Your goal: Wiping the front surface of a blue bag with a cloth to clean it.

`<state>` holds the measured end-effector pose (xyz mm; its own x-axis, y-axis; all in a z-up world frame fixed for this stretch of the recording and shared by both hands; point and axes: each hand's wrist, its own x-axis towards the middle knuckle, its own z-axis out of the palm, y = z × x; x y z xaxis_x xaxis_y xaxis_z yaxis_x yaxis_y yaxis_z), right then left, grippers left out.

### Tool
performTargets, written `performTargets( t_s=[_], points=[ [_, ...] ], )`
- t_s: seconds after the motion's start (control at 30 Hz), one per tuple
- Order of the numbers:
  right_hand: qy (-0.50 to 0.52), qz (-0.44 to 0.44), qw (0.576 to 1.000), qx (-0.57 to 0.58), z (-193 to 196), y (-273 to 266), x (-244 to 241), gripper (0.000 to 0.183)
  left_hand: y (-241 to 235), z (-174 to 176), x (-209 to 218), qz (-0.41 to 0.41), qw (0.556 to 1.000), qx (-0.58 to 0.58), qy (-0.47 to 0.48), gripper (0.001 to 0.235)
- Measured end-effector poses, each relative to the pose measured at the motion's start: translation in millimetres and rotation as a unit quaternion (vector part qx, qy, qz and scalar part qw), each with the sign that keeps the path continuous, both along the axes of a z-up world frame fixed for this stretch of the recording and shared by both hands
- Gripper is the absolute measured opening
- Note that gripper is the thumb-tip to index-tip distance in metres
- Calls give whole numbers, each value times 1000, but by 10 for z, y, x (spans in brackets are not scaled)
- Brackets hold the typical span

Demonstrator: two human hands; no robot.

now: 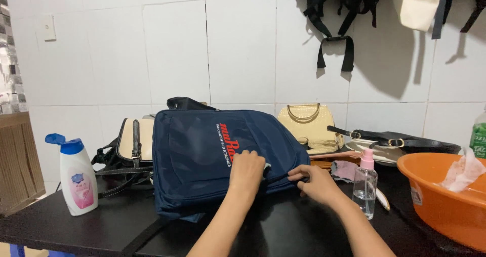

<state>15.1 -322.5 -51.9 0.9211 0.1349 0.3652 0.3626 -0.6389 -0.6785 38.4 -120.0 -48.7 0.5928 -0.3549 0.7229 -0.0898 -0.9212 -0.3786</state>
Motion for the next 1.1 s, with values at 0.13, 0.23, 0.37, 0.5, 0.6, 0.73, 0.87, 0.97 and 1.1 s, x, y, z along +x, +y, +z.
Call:
performTargets(
  t_s=[0.13,0.23,0.37,0.5,0.6,0.73,0.87,0.97,1.1],
  points=[
    [-2,4,1000,0,-59,-25,90,45,-61,101,54,-12,999,21,30,9],
    [4,-6,1000,-6,-40,-28,88,45,-83,106,247,-14,997,29,66,18],
    [3,-9,1000,-5,-50,-40,101,44,-169,95,302,-8,997,61,47,27],
    [9,-3,1000,-5,-75,-41,143,45,-199,132,156,-25,995,75,68,30],
    [14,-4,1000,-5,-16,-38,67,45,-201,109,101,-42,995,49,78,26],
    [15,-6,1000,-8,-22,-26,62,45,-281,87,31,-42,994,39,88,25],
    [22,-10,1000,-1,12,-9,1,44,-384,109,-98,-12,996,56,72,18],
    [20,-11,1000,0,19,5,-13,44,-397,99,-116,-5,996,56,67,11],
    [23,-12,1000,-3,25,6,-20,44,-356,255,-556,-21,997,11,75,9]
  ],
)
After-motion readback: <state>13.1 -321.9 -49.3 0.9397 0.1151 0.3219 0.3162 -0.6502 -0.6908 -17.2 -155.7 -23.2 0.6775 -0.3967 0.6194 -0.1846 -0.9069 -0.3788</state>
